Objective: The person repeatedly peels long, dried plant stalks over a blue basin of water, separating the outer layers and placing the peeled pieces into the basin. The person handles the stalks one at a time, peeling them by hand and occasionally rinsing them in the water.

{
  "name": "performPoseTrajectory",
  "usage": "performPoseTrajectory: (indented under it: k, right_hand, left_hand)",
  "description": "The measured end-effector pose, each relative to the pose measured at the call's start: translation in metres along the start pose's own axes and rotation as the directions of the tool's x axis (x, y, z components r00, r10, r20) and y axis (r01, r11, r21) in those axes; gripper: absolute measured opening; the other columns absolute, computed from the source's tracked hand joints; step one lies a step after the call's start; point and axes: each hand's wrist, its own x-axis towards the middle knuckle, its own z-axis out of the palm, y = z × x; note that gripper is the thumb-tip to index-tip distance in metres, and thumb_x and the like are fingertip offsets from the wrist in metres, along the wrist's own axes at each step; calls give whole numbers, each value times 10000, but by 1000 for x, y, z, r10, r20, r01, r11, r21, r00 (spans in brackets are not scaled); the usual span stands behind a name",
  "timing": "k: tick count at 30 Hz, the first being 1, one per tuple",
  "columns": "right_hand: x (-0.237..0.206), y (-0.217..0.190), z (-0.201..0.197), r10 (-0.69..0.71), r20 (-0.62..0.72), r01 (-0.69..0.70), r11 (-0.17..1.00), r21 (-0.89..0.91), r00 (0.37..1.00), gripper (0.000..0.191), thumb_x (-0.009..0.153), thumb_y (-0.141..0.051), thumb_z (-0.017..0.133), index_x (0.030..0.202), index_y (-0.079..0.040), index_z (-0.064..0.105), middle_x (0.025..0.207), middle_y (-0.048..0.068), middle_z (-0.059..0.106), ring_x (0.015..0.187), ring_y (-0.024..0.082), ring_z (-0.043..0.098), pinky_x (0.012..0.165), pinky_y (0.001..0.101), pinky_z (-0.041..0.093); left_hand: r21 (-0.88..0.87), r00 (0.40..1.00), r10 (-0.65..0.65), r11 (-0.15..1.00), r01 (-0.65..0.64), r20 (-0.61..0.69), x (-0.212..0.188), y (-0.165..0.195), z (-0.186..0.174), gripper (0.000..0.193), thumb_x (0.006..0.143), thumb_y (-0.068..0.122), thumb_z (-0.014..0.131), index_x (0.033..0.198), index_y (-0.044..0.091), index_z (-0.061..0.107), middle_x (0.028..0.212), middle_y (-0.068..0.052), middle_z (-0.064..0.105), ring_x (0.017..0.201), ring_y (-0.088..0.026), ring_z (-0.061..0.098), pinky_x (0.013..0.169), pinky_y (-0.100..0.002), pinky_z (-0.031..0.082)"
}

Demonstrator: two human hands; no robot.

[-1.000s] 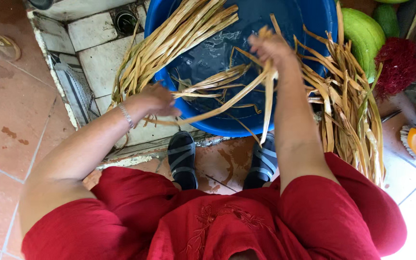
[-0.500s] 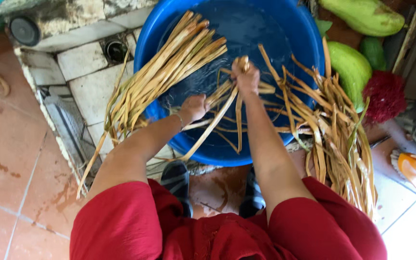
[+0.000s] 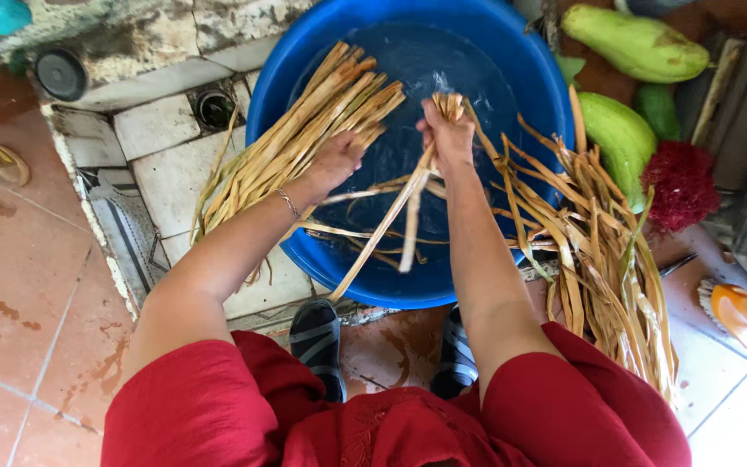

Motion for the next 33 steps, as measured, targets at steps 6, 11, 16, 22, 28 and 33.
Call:
performPoseTrajectory:
  k: [6, 11, 16, 22, 28, 33]
  right_hand:
    - [-50, -55, 16, -83, 337, -39, 940, 339, 938, 325, 922, -219, 750, 1167, -16, 685, 999, 104, 760, 550, 86, 538, 500, 269, 453]
    - [-73, -78, 16, -307, 527, 7, 869, 495, 793, 374, 982, -239, 697, 1252, 16, 653, 1154, 165, 774, 635, 95, 564, 586, 258, 471]
    - [-76, -85, 25, -379, 428, 169, 876, 453, 820, 321, 983, -109, 792, 1218, 84, 689, 995, 203, 759, 650, 132, 591, 575, 286, 473]
    - [-94, -97, 27, -458, 367, 329, 872, 361, 810, 297, 947, -89, 834, 1160, 61, 692, 1038, 159, 763, 761, 167, 689, 581, 300, 507]
    - [-130, -130, 15, -470, 525, 308, 877, 369, 709, 309, 1042, -227, 650, 1190, 43, 677, 1152, 180, 748, 895, 183, 760, 775, 340, 643]
    - [-142, -139, 8, -472, 474, 330, 875, 354, 743, 340, 1036, -276, 606, 1079, 51, 689, 1060, 203, 781, 624, 202, 658, 557, 364, 564]
  left_hand:
    - [15, 909, 385, 922, -388, -161, -38, 78, 11, 301, 1040, 321, 629, 1184, 59, 664, 820, 24, 562, 743, -86, 506, 652, -261, 444]
    - [-37, 924, 360, 929, -367, -126, -59, 95, 11, 335, 1084, 364, 545, 1133, 71, 701, 776, 21, 544, 683, -79, 505, 616, -254, 454]
    - [-107, 949, 309, 947, -302, 61, -80, 120, 7, 332, 1043, 376, 539, 1099, 81, 681, 813, 45, 631, 689, -43, 566, 607, -228, 490]
    - [76, 903, 430, 901, -427, -24, -88, 163, 7, 317, 1039, 368, 581, 994, 61, 647, 725, 7, 608, 620, -77, 557, 551, -257, 461]
    - [-120, 915, 402, 911, -395, 38, -91, 189, 17, 275, 1038, 321, 563, 958, 71, 648, 768, 22, 634, 667, -49, 606, 579, -220, 531]
    - [-200, 917, 372, 919, -341, 145, -95, 207, 23, 320, 1055, 315, 549, 933, 40, 657, 736, -1, 613, 594, -63, 553, 512, -225, 453]
